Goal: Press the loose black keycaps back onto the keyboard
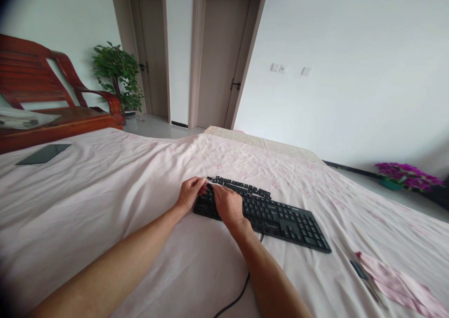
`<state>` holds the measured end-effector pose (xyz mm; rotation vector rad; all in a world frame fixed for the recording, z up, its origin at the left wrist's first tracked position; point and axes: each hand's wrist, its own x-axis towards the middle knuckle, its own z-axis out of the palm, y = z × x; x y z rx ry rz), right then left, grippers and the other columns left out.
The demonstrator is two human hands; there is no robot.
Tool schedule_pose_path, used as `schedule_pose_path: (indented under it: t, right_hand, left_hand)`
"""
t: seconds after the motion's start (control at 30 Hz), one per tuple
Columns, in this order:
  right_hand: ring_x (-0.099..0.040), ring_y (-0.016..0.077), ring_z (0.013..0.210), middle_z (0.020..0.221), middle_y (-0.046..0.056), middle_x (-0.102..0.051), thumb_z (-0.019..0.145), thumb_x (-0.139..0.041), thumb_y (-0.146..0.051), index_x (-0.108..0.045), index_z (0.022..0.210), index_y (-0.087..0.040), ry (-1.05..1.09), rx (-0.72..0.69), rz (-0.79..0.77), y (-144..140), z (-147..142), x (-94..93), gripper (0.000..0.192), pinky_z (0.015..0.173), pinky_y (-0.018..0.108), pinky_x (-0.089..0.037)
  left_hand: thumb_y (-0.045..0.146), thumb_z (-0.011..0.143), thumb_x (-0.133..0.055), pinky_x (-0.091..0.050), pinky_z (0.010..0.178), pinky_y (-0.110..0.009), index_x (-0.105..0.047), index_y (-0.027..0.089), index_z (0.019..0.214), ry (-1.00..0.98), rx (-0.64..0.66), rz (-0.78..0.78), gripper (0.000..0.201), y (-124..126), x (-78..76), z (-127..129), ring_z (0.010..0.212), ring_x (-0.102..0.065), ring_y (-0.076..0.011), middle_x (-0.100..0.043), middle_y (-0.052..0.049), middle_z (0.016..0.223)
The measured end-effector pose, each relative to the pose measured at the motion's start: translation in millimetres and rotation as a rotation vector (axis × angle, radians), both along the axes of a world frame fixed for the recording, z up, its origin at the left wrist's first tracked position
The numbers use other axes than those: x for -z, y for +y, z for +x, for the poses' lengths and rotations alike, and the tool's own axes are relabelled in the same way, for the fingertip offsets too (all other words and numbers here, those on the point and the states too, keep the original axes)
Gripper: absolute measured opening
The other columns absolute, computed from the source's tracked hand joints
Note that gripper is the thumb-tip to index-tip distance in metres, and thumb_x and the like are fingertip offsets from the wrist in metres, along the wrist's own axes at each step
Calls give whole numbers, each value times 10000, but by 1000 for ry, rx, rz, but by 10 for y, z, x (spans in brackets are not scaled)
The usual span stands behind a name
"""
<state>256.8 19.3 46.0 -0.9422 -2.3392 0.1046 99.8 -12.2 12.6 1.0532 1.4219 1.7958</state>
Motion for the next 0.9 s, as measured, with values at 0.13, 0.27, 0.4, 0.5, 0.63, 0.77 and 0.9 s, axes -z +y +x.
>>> schedule_pose_path:
  t: [0.13, 0.27, 0.4, 0.5, 0.63, 0.77, 0.9]
  right_hand:
    - [-678, 159, 905, 1019, -4, -726, 925, -475, -240, -694, 1075, -278, 32, -68, -49, -50, 30, -8, 269, 818, 230, -484]
    - [-684, 163, 883, 1011, 13, -728, 904, -476, -209, -707, 1053, -260, 62, -91, -89, -86, 60, 34, 280, 821, 237, -495]
    - [-696, 181, 836, 975, 19, -737, 885, -474, -208, -714, 1041, -249, 147, -63, -165, -46, 65, 107, 289, 760, 256, -522]
    - [-702, 190, 805, 956, 22, -740, 873, -483, -223, -722, 1024, -249, 207, -57, -223, -8, 69, 129, 284, 734, 271, -535]
    - [-702, 178, 711, 925, 22, -742, 860, -498, -247, -725, 1016, -251, 289, -61, -311, 15, 74, 133, 276, 694, 278, -544]
    - [-676, 167, 595, 790, 33, -730, 830, -549, -327, -722, 999, -203, 440, -68, -565, 31, 44, 167, 273, 598, 281, -552]
    - [-665, 167, 587, 691, 34, -699, 757, -645, -432, -708, 990, -153, 631, -126, -877, 17, 7, 177, 369, 530, 269, -550]
  left_hand:
    - [474, 782, -581, -462, 538, -227, -701, 153, 807, -6, -25, -15, 344, 14, 20, -15, 582, -606, -142, -675, -33, 676]
    - [480, 786, -579, -451, 546, -225, -702, 157, 791, 11, -3, -2, 345, -12, -7, 4, 584, -598, -141, -681, -41, 673]
    - [499, 794, -573, -436, 560, -229, -703, 162, 756, 54, 31, 29, 363, -56, -67, 30, 559, -567, -131, -660, -23, 650]
    - [486, 764, -618, -429, 562, -231, -708, 161, 758, 83, 68, 47, 337, -66, -91, 48, 563, -555, -129, -658, -15, 664]
    - [440, 715, -687, -432, 569, -231, -712, 158, 738, 128, 108, 61, 284, -47, -77, 59, 589, -565, -133, -659, -14, 663]
    - [430, 728, -681, -465, 614, -245, -717, 159, 764, 163, 115, 86, 276, -38, -70, 44, 647, -598, -150, -688, -34, 728]
    - [420, 724, -695, -471, 615, -245, -707, 151, 773, 125, 111, 97, 274, -54, -106, 26, 630, -592, -142, -686, -34, 727]
